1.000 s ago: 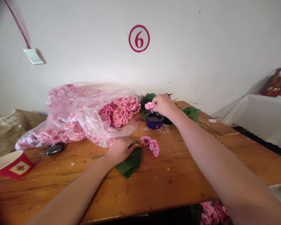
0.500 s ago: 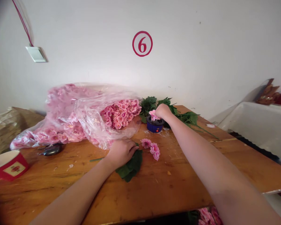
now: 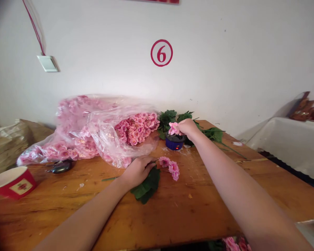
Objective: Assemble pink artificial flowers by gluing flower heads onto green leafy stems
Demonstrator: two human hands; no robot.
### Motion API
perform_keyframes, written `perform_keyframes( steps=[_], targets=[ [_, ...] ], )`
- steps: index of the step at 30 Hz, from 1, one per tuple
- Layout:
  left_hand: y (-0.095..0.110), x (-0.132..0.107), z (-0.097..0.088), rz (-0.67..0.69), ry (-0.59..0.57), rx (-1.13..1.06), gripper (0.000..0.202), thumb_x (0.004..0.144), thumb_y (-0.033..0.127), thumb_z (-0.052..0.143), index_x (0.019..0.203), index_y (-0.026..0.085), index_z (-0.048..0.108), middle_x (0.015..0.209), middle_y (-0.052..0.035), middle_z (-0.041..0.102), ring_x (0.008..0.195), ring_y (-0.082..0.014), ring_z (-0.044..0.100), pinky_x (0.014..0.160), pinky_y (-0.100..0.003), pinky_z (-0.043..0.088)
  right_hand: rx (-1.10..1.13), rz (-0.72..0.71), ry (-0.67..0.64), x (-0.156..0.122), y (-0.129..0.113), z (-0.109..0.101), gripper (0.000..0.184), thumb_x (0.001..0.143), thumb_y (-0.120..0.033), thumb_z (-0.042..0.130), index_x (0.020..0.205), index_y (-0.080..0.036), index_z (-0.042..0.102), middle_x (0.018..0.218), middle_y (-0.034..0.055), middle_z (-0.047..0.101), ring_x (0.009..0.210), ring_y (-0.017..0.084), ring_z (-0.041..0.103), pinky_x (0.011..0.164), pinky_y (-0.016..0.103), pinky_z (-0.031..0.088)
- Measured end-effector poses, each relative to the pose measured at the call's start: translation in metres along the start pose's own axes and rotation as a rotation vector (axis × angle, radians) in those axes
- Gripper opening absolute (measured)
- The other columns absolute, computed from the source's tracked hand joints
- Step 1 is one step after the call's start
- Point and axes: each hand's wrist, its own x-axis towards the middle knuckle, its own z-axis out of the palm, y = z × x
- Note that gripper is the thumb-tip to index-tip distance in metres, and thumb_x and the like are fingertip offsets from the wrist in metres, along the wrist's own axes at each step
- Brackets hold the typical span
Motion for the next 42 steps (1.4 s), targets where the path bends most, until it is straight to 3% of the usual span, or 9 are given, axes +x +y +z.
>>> perform_keyframes(
  steps=[7,12,20,25,35,42],
  targets=[
    [-0.008,-0.001,0.004,-0.239,0.024,-0.279,0.023,0.088,0.035,0.055,0.09,0.018,0.071,0.076,-0.0003,0.067,0.065,-0.0127,0.056,0.059,-0.023,0.04,0.54,0.003,-0.19,-0.067,0.029,0.015,0.021,0.051,-0.026,0.076,0.06,-0.015,0.062,0.054,0.0011,0.054,0.048,0.01,0.046,0.044,0.024,0.036],
    [-0.009,0.001,0.005,-0.331,0.04,-0.367,0.024,0.084,0.038,0.059,0.085,0.017,0.07,0.073,0.0001,0.065,0.063,-0.0113,0.053,0.057,-0.022,0.039,0.697,0.097,-0.219,-0.097,0.049,0.031,0.021,0.048,-0.025,0.077,0.059,-0.015,0.062,0.053,-0.0013,0.051,0.047,0.008,0.041,0.043,0.023,0.031],
    [-0.013,0.003,0.009,-0.367,0.002,-0.394,0.019,0.08,0.034,0.062,0.077,0.017,0.067,0.071,0.0004,0.065,0.064,-0.0116,0.055,0.058,-0.022,0.04,0.72,0.21,-0.234,-0.097,0.063,0.041,0.023,0.046,-0.022,0.077,0.063,-0.015,0.062,0.056,-0.0021,0.053,0.043,0.006,0.039,0.041,0.023,0.031],
    [-0.013,0.005,0.01,-0.382,-0.006,-0.376,0.018,0.08,0.034,0.061,0.076,0.017,0.066,0.071,0.0002,0.065,0.064,-0.0118,0.055,0.057,-0.022,0.041,0.619,0.155,-0.246,-0.093,0.069,0.043,0.023,0.05,-0.028,0.077,0.065,-0.017,0.063,0.054,-0.0002,0.055,0.044,0.009,0.044,0.04,0.024,0.033],
    [-0.015,0.004,0.011,-0.35,-0.011,-0.391,0.015,0.081,0.03,0.061,0.076,0.017,0.067,0.072,-0.0001,0.066,0.065,-0.0119,0.056,0.059,-0.022,0.042,0.648,0.214,-0.259,-0.092,0.073,0.047,0.02,0.051,-0.023,0.075,0.066,-0.015,0.064,0.051,-0.0019,0.053,0.041,0.007,0.04,0.041,0.023,0.027],
    [-0.015,0.004,0.011,-0.352,0.0,-0.393,0.016,0.081,0.031,0.061,0.076,0.017,0.068,0.072,0.0,0.066,0.066,-0.0119,0.056,0.059,-0.022,0.041,0.648,0.195,-0.252,-0.091,0.072,0.045,0.018,0.051,-0.023,0.076,0.062,-0.016,0.063,0.052,-0.0004,0.054,0.042,0.008,0.04,0.04,0.024,0.03]
  ],
)
